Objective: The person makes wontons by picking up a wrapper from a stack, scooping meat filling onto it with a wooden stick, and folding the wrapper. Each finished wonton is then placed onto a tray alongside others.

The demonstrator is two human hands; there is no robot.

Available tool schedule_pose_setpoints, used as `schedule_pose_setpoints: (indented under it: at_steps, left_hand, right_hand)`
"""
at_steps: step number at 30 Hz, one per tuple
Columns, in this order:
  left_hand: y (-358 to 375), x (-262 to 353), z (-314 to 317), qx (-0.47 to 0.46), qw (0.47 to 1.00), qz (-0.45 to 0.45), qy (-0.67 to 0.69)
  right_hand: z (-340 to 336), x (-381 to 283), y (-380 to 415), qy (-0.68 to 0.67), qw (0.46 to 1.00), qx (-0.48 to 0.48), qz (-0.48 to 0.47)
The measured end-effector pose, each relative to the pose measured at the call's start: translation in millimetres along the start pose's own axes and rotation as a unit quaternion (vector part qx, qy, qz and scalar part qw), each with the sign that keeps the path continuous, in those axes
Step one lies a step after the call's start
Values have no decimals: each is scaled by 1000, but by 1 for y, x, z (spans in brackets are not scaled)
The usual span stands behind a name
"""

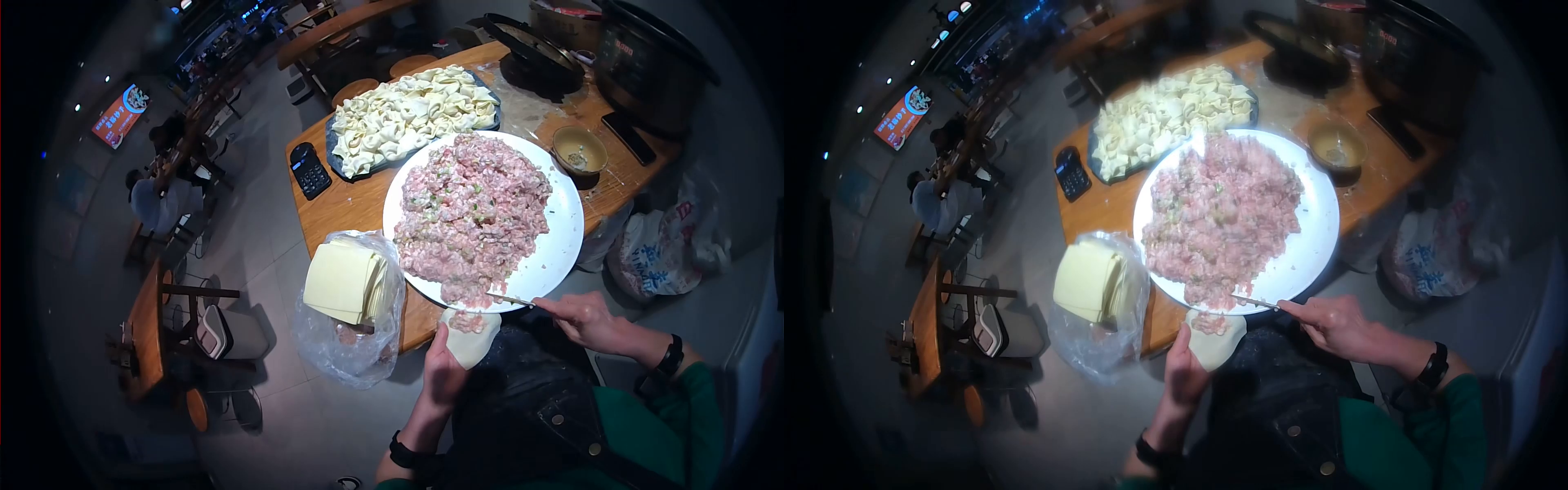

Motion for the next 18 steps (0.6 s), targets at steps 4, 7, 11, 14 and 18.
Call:
schedule_pose_setpoints:
  at_steps: [4, 7, 11, 14, 18]
  left_hand:
    - [4, 0, 10, -5, 1000, 5, -9]
    - [3, -1, 2, 26, 1000, 5, 13]
    - [12, 1, -4, 35, 999, 28, -25]
    - [24, 9, -4, 69, 994, 44, -75]
    - [30, 20, 10, 94, 990, 49, -91]
  right_hand:
    - [22, -5, 1, -77, 997, 12, -15]
    - [36, -16, 3, 16, 996, -30, -77]
    - [32, -13, 9, 27, 992, -84, -90]
    - [12, 1, 12, -53, 994, -18, -92]
    - [1, -18, -19, -241, 970, -16, 21]
Point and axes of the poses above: each hand's wrist, its own y-axis away from the middle knuckle, its own z-axis out of the palm, x = y × z, the point moved 1 cm from there along -y, towards the middle knuckle, and after that the axes turned 7 degrees about x, right-handed, at the moved point
